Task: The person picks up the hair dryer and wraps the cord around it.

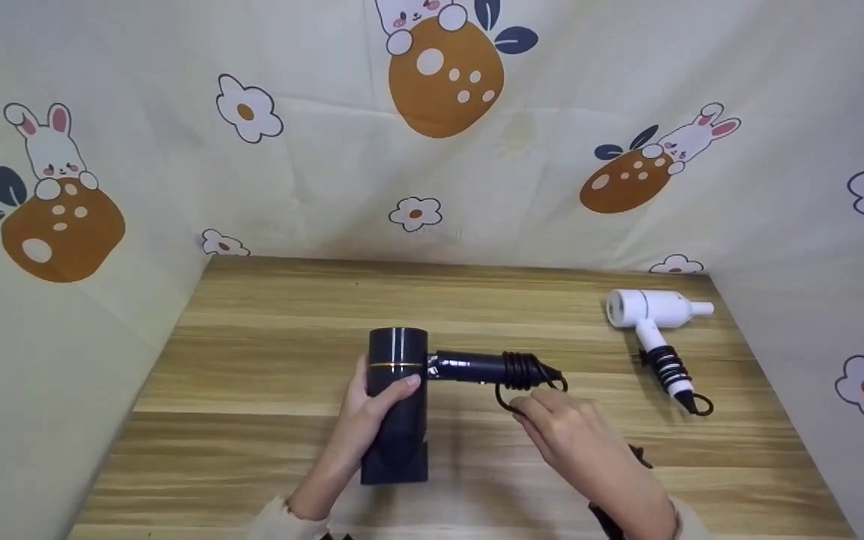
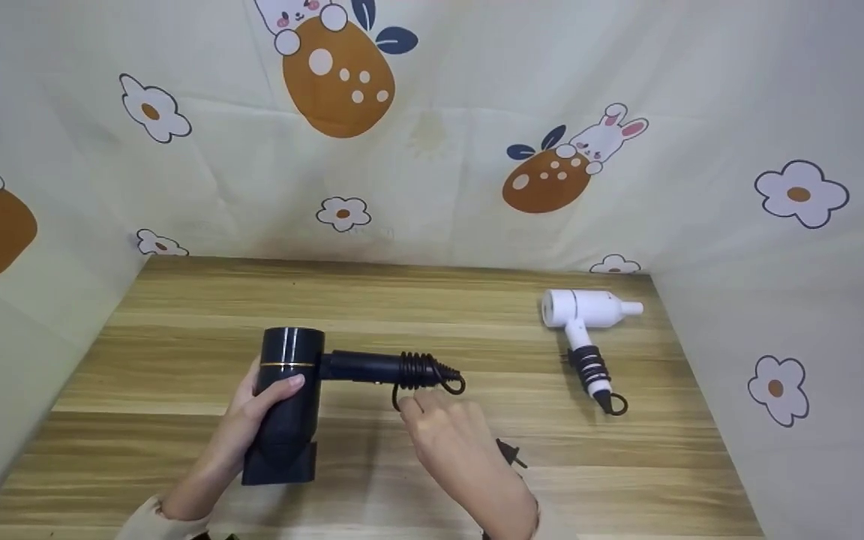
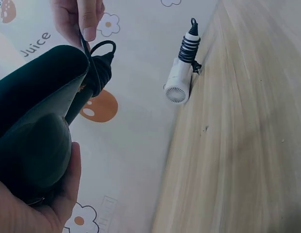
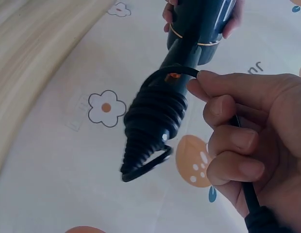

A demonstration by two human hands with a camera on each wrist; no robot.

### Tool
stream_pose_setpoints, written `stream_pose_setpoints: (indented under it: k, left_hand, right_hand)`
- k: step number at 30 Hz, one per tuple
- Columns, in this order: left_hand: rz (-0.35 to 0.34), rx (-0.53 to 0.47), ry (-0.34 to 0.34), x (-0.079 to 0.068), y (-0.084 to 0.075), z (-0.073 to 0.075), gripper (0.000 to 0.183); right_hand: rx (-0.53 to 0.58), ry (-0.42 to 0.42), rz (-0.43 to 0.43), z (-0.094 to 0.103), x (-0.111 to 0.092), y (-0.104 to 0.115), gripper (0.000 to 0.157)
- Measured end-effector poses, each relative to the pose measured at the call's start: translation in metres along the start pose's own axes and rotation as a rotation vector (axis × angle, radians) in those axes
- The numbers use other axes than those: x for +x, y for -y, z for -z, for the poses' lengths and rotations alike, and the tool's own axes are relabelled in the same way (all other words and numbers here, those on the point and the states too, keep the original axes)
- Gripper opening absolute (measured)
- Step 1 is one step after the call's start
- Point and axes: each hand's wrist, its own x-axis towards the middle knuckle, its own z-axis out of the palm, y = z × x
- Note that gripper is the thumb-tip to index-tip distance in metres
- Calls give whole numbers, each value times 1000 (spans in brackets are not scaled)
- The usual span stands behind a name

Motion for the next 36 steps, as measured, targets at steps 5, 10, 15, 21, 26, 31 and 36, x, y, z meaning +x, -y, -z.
stream_pose_setpoints:
  k: [5, 10, 15, 21, 26, 31, 36]
  left_hand:
    - [12, 33, 79, 0, 4, 1, 65]
    - [27, 57, 144, -1, 5, 1, 63]
    - [57, 98, 205, -3, 6, 2, 66]
    - [67, 102, 261, -4, 6, 4, 68]
    - [88, 79, 329, -6, 7, 7, 67]
    - [102, 18, 381, -8, 5, 10, 63]
    - [108, -46, 345, -7, 3, 10, 63]
  right_hand:
    - [-46, -50, 39, 1, 3, -11, 13]
    - [-22, -98, 58, 1, 6, -23, 14]
    - [62, -80, 63, 1, 6, -29, 13]
    - [245, -91, 81, -2, 4, -41, 18]
    - [547, -53, 47, -14, -2, -58, 22]
    - [875, 2, -85, -30, -10, -69, 23]
    - [943, -61, -151, -47, -17, -66, 29]
